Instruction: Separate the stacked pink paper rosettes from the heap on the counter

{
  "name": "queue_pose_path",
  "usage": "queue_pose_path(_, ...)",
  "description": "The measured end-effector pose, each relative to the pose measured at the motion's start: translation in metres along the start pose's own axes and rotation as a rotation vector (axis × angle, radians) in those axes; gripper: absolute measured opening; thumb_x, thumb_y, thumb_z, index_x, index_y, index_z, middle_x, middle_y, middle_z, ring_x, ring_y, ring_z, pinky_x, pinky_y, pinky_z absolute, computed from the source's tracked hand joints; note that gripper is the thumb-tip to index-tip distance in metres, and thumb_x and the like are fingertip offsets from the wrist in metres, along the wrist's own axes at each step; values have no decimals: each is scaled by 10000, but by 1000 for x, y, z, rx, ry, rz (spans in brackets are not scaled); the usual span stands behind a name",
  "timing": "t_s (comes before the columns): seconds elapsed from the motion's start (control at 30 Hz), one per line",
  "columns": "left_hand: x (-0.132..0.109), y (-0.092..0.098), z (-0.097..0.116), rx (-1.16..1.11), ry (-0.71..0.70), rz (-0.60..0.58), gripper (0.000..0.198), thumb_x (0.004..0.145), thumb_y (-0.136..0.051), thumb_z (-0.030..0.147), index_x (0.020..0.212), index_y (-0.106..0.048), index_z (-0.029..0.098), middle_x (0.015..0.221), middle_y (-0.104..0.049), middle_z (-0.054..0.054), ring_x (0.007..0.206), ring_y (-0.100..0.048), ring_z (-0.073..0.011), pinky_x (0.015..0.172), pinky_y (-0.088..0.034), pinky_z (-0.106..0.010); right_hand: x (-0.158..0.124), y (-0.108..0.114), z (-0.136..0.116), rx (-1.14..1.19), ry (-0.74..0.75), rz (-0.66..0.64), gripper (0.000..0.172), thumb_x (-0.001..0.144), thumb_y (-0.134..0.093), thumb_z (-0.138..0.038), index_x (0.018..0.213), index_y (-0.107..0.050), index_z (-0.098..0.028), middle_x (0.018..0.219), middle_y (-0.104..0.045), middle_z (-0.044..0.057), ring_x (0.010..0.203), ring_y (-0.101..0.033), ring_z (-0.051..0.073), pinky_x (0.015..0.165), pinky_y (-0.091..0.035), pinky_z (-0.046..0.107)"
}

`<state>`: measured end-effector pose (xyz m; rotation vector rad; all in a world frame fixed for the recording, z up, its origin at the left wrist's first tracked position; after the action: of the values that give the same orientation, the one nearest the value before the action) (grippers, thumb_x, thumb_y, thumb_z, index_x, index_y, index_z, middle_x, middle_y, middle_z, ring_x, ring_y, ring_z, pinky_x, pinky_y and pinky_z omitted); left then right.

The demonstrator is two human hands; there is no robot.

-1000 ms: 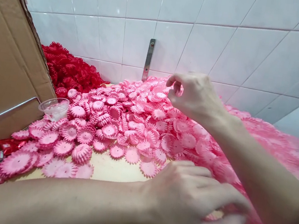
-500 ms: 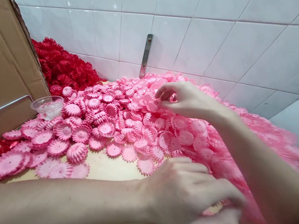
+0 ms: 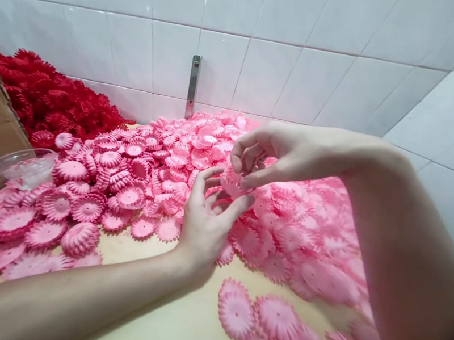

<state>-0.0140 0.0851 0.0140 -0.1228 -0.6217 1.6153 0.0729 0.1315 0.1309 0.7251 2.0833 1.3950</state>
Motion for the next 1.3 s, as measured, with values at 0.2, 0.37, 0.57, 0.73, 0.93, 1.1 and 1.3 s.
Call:
queue_pose_path(0.2, 2, 1, -2, 92, 0, -7, 235, 743, -725, 191, 913, -564, 175, 817, -641, 8, 760, -645, -121, 750, -540, -256, -6, 3, 7, 56, -45, 6, 277, 717, -706, -420, 919, -653, -240, 828, -709, 3, 734, -635, 185, 583, -428, 289)
queue_pose_path(0.37, 2, 3, -2, 130, -14, 7, 201, 769, -705, 233, 893, -562, 166, 794, -641, 15, 707, -657, -117, 692, -552, -242, -15, 18, 23, -71, -180, 197, 214, 729, -689, -372, 891, -665, -235, 901, -704, 17, 735, -622, 184, 578, -418, 297)
queue_pose_path(0.57, 2, 3, -2, 158, -14, -10, 218, 818, -666, 311, 948, -558, 174, 813, -651, 5, 677, -658, -113, 666, -552, -239, -17, 15, 15, -101, -96, 154, 340, 725, -678, -535, 888, -703, -237, 925, -705, 35, 807, -628, 210, 621, -417, 299)
queue_pose_path(0.73, 3, 4, -1, 229, -28, 10, 159, 868, -602, 304, 852, -576, 147, 757, -626, 6, 614, -626, -80, 614, -532, -190, -9, -3, 12, -58, 6, -76, 301, 743, -666, -499, 757, -668, -198, 748, -686, 24, 645, -568, 154, 529, -371, 282)
queue_pose_path(0.93, 3, 7, -2, 194, 12, 58, 374, 810, -673, 259, 1144, -511, 217, 1070, -645, -75, 923, -693, -188, 776, -587, -314, -17, 12, 31, -84, -177, 56, 334, 725, -673, -495, 618, -620, -182, 617, -617, 14, 546, -497, 125, 479, -326, 282)
queue_pose_path(1.1, -5, -7, 10, 227, -59, -71, 537, 698, -773, 186, 1186, -565, 268, 1383, -503, -77, 1184, -575, -231, 904, -557, -328, -12, 2, 23, -71, -100, -41, 378, 700, -687, -546, 614, -629, -182, 589, -619, 6, 543, -511, 124, 488, -348, 277)
queue_pose_path(1.3, -1, -1, 5, 250, -34, -46, 322, 706, -769, 243, 1001, -651, 190, 984, -706, -41, 857, -681, -157, 777, -574, -282, -3, -16, 13, 21, 9, -196, 390, 679, -710, -564, 657, -636, -181, 641, -657, 11, 607, -570, 141, 541, -380, 277)
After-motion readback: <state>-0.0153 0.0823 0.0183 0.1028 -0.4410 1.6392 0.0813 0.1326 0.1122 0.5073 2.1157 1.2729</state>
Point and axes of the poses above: each hand's wrist, its own x-axis towards the middle knuckle, its own y-axis out of the back of the hand, z = x × y, the point moved 6 cm from there along x, towards the middle knuckle
